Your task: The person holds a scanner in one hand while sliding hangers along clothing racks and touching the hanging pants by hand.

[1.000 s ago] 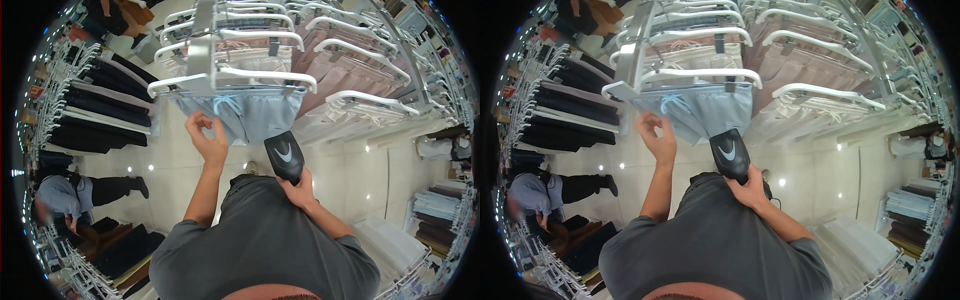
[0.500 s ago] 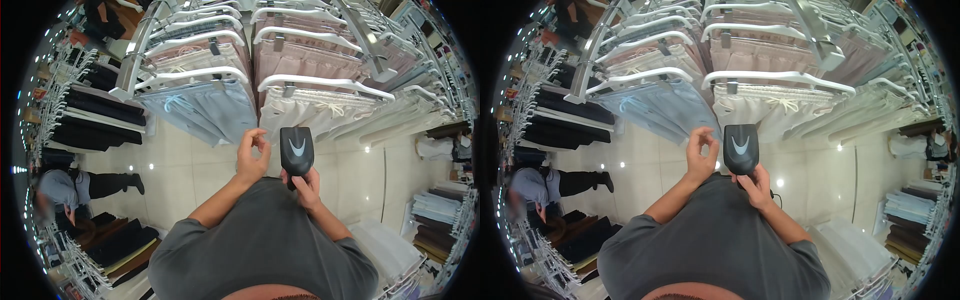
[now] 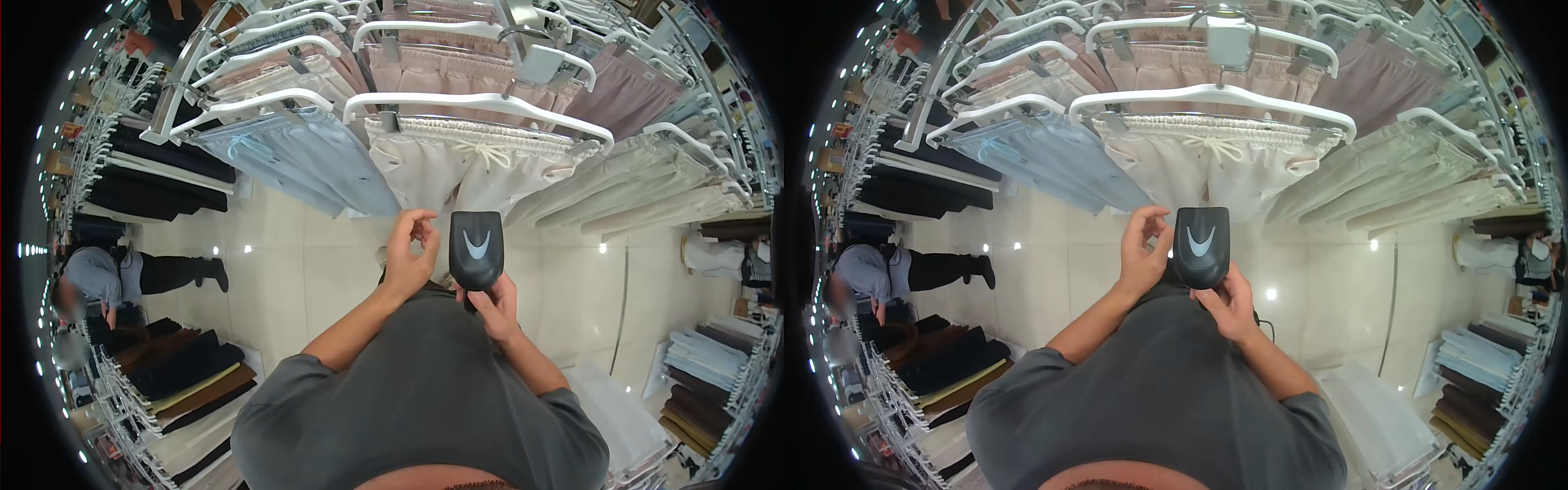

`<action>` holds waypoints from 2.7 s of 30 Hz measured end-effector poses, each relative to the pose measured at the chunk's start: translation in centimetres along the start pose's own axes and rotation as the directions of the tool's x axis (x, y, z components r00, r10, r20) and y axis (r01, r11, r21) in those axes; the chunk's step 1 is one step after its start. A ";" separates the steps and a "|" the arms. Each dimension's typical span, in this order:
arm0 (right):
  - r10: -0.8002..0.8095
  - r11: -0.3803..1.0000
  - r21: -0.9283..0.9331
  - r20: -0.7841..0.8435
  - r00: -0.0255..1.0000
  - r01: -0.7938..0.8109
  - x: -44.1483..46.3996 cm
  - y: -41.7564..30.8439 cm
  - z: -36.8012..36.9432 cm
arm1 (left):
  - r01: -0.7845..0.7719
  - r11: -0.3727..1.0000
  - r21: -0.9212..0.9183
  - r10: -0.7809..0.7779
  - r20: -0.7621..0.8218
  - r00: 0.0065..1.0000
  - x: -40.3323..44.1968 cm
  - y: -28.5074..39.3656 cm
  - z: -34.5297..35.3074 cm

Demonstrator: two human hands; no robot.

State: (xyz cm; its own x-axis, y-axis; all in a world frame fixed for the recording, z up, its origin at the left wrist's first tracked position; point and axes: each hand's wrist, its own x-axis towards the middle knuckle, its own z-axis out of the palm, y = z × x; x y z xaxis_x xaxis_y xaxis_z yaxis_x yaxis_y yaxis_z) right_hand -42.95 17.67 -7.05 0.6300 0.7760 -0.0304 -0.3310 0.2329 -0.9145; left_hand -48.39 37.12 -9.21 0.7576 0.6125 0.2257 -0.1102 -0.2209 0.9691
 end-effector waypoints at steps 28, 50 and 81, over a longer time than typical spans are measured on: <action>-0.041 0.995 -0.087 0.010 0.999 0.041 4.2 -4.4 -0.1 | 0.398 0.784 -0.476 -0.433 0.041 0.901 9.3 2.9 4.5; -0.150 0.944 -0.239 0.297 0.943 0.226 9.1 -3.4 -1.1 | 0.450 0.785 -0.425 -0.383 0.238 0.893 10.2 0.3 1.4; -0.182 0.946 -0.224 0.236 0.955 0.235 6.9 -4.4 -3.9 | 0.412 0.642 -0.647 -0.417 0.156 0.896 9.7 0.7 3.8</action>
State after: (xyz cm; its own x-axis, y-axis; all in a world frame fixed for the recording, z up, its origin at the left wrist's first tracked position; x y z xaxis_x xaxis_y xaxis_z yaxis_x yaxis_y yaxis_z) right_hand -34.47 19.72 -4.82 0.4961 0.8367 0.2322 -0.0079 0.2717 -0.9623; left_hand -38.68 39.97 -6.74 0.8248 0.5220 -0.2172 -0.1750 0.6010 0.7799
